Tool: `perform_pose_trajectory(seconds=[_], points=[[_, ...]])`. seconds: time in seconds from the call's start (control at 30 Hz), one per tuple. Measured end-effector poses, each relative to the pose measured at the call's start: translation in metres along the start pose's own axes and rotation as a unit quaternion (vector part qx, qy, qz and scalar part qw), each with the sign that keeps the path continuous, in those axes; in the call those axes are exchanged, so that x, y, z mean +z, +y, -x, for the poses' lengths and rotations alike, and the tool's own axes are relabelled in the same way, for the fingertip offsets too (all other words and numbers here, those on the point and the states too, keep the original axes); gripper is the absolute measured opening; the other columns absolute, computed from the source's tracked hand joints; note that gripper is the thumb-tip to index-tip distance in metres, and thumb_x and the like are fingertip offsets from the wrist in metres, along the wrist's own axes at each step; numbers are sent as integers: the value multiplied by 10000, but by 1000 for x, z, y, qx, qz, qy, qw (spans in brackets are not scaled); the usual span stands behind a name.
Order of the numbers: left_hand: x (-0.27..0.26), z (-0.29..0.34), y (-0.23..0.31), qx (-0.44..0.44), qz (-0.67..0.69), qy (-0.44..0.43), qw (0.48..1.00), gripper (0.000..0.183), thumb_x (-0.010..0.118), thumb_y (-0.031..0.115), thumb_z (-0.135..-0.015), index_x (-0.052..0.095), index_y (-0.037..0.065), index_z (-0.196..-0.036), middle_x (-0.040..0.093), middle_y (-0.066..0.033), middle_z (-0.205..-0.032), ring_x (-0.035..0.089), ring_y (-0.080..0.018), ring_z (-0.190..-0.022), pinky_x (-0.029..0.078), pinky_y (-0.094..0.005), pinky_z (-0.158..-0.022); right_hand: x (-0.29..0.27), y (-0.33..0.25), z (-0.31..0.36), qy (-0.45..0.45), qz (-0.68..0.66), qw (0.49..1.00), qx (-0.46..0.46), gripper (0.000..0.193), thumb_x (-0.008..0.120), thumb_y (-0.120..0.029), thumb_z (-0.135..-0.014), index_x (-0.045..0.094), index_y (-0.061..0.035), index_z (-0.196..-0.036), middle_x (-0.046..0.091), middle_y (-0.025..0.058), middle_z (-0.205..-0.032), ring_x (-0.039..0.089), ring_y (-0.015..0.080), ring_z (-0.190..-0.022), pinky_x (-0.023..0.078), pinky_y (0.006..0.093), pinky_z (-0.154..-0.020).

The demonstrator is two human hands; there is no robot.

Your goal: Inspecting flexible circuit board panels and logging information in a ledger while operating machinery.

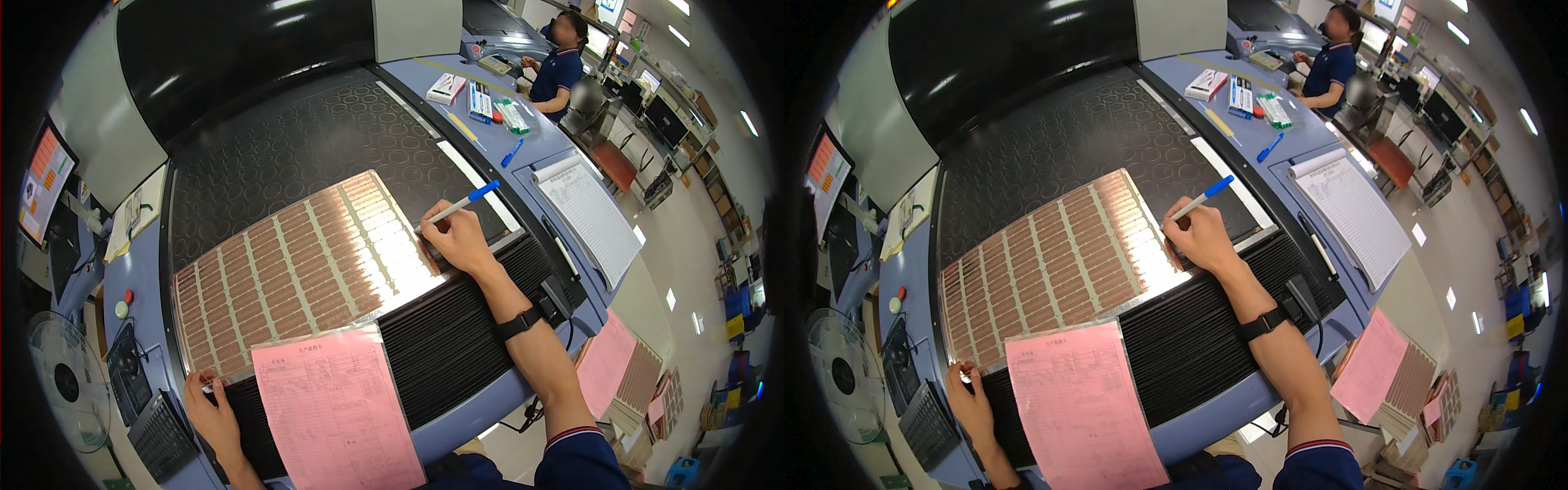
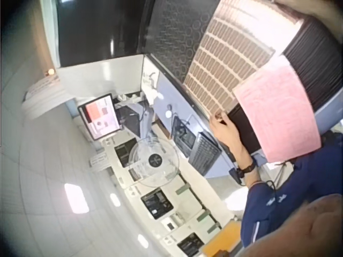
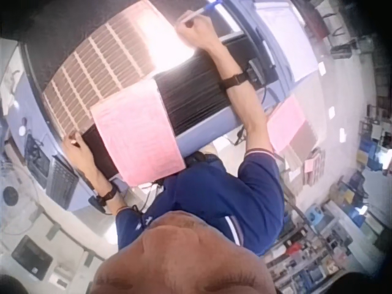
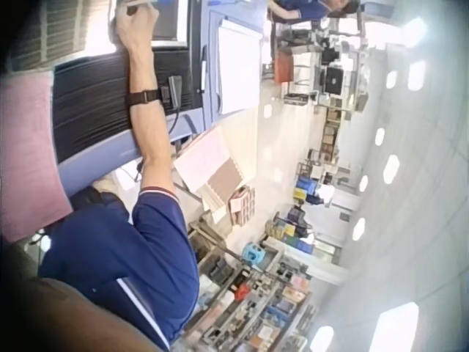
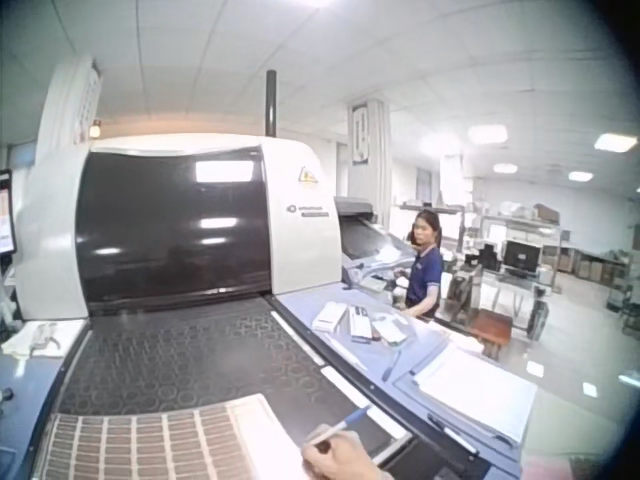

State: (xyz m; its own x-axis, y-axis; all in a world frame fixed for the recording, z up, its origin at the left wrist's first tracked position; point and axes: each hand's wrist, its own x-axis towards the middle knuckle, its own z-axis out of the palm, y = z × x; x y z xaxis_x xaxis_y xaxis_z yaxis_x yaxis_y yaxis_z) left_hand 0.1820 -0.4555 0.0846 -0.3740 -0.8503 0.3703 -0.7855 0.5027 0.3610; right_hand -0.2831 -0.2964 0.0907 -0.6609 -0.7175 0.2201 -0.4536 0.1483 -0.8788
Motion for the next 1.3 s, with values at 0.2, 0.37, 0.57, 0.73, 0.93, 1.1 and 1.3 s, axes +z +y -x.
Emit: perform_pose_trajectory(seconds=[0.2,0.37,0.57,0.73,0.93,1.1,1.3], points=[[2,2,-9,-4,-6,23,1000,280,587,155,-953,573,-31,-1161,613,-168,-1079,600,-314,-993,451,-388,-897,3,0,1,11,-5,1000,-17,154,611,-123,-815,640,28,-801,668,86,-660,641,129,-621,506,270,-604],[-2,3,-9,-14,12,-3,1000,282,611,123,-925,574,-38,-1154,606,-193,-1122,584,-358,-1037,429,-431,-950,0,2,2,-5,13,1000,-15,138,615,-110,-802,643,25,-799,663,91,-662,615,127,-607,479,274,-575],[2,0,-24,-55,108,25,992,295,667,116,-887,602,-14,-1145,627,-157,-1068,597,-306,-981,452,-375,-908,0,8,1,19,6,1000,-20,135,622,-114,-800,649,19,-799,642,88,-650,587,122,-594,457,283,-557],[-13,-16,-42,-227,447,165,849,368,704,91,-891,597,-36,-1219,630,-133,-1103,630,-210,-989,509,-325,-859,1,34,-14,180,-96,977,-63,63,615,-63,-846,640,-19,-808,599,20,-651,545,82,-593,418,255,-534],[-24,-38,-16,-261,644,-102,712,331,565,126,-963,567,-4,-1267,660,-86,-1050,649,-194,-965,538,-372,-905,-2,35,-10,202,-169,959,-102,42,624,-60,-892,625,-19,-901,584,17,-719,540,82,-661,432,237,-590],[-66,-45,27,-153,701,42,695,312,554,125,-985,557,-2,-1269,675,-82,-1095,672,-154,-947,573,-313,-815,-14,20,1,305,-167,925,-156,135,656,-88,-920,657,-1,-1023,610,23,-766,541,68,-655,428,204,-572],[-200,33,15,-11,710,265,652,286,583,181,-992,566,42,-1241,667,-66,-1119,664,-163,-981,586,-321,-818,10,-108,102,120,-153,957,-213,154,595,-123,-976,661,-1,-1043,612,35,-805,536,75,-667,425,209,-590]])
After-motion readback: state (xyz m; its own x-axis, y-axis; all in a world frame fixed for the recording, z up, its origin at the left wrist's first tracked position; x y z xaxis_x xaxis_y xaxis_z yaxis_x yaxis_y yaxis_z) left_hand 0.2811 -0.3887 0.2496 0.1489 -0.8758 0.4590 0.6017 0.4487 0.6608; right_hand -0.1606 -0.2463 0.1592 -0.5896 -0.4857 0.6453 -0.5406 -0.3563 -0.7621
